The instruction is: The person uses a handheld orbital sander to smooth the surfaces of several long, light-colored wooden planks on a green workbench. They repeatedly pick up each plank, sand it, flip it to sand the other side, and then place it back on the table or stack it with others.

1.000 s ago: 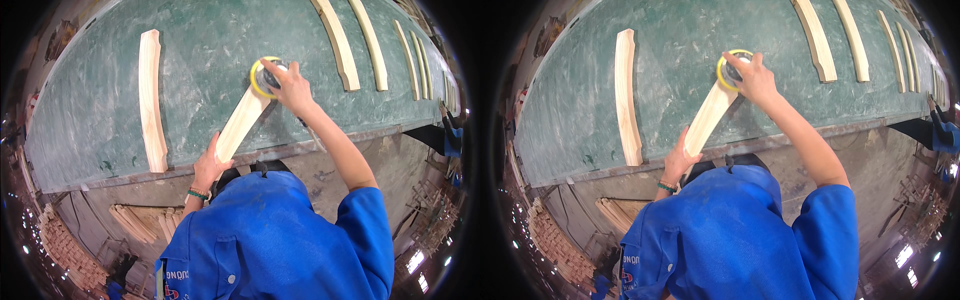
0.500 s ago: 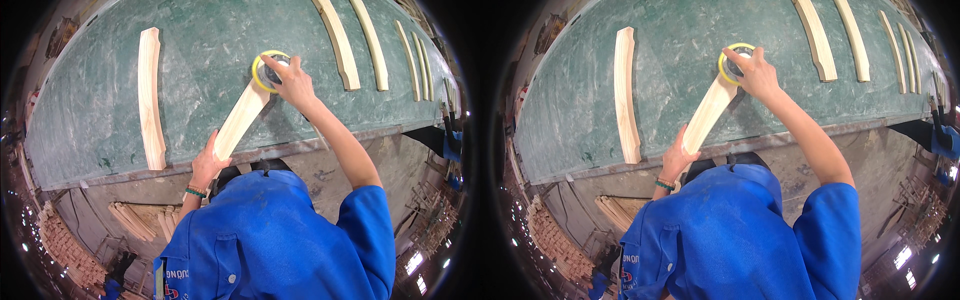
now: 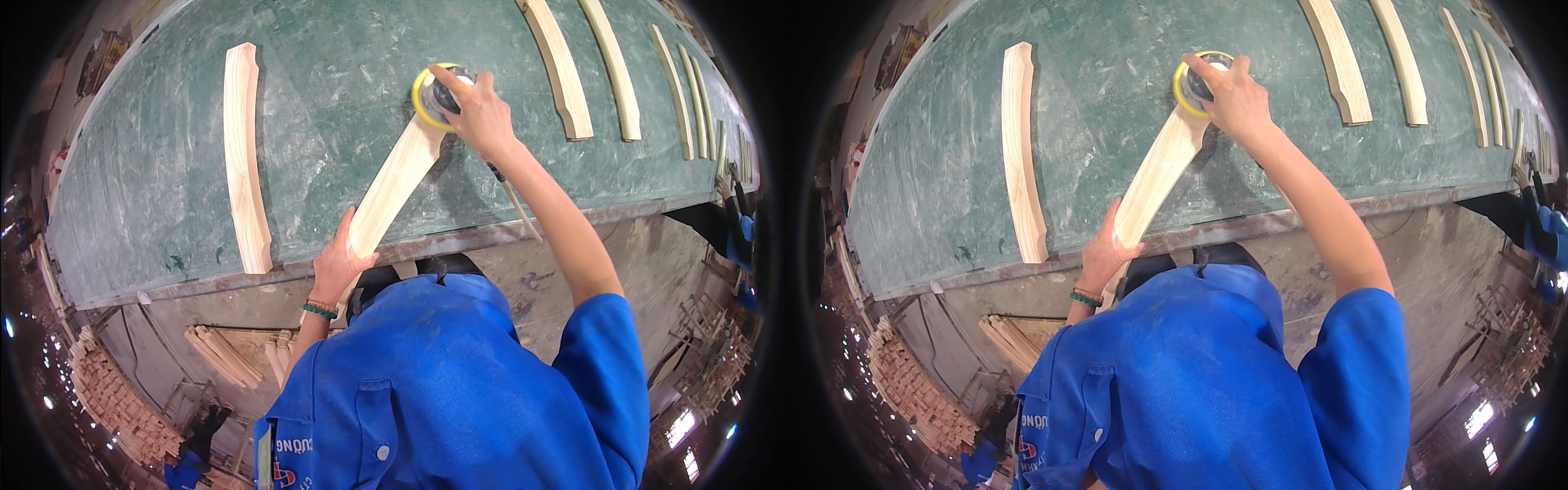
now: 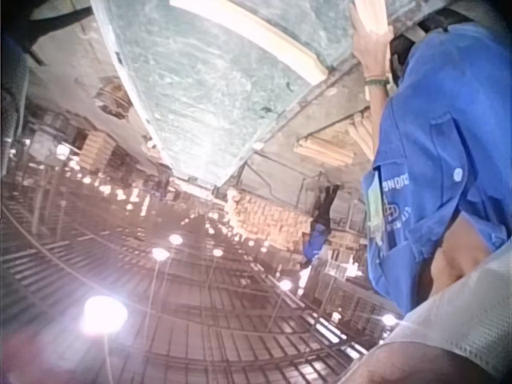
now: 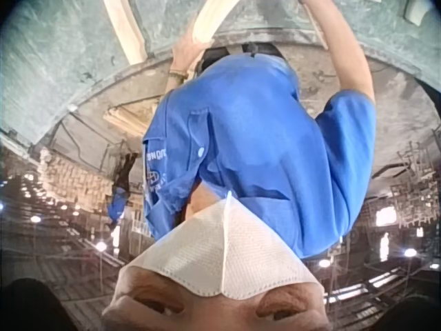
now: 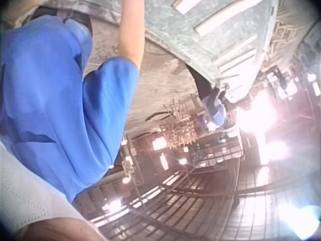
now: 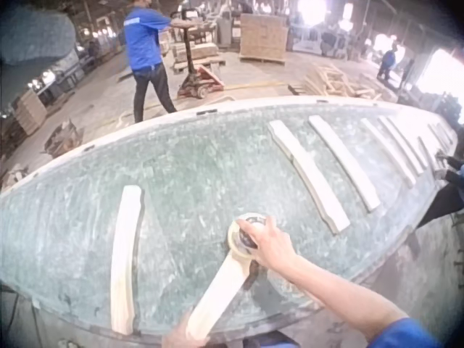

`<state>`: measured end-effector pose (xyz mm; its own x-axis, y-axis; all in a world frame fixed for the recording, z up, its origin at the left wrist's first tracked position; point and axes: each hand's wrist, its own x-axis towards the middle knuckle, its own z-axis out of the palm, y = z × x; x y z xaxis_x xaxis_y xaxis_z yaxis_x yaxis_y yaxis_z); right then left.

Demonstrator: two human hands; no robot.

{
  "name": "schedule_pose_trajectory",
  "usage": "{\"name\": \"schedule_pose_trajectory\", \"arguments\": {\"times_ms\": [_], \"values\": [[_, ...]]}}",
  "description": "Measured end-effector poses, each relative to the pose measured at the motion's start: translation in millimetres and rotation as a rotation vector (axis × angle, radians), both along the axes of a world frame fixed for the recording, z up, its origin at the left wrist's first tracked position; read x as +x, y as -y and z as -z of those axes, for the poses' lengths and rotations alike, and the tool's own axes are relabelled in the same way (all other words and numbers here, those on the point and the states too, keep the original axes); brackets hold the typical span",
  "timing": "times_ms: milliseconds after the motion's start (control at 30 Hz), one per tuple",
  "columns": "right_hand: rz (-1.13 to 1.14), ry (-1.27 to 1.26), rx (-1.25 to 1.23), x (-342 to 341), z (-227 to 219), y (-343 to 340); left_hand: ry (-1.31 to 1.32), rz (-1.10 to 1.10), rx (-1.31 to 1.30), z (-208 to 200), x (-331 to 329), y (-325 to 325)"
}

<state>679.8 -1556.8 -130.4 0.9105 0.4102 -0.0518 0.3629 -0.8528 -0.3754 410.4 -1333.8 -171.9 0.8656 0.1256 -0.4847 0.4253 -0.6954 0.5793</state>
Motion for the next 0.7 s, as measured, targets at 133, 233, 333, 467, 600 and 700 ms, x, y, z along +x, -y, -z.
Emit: {"name": "schedule_pose_trajectory", "arguments": {"times_ms": [133,233,333,467,600,700], "values": [[0.121,-0.07,0.047,-26,7,-8,0.065,0.013,-0.012,3,0,1],[0.142,-0.166,0.107,-81,1,-25,0.044,-0.012,-0.008,0,2,3],[0.088,-0.221,0.213,-113,-11,-31,0.021,-0.025,-0.072,-3,3,3],[0.13,-0.292,0.226,-108,-17,-35,-0.064,-0.043,-0.094,-5,7,4],[0.125,-0.254,0.289,-113,-9,-33,-0.096,-0.07,-0.132,-8,6,6],[0.065,-0.303,0.291,-119,-13,-31,-0.141,-0.087,-0.137,-12,12,7]]}}
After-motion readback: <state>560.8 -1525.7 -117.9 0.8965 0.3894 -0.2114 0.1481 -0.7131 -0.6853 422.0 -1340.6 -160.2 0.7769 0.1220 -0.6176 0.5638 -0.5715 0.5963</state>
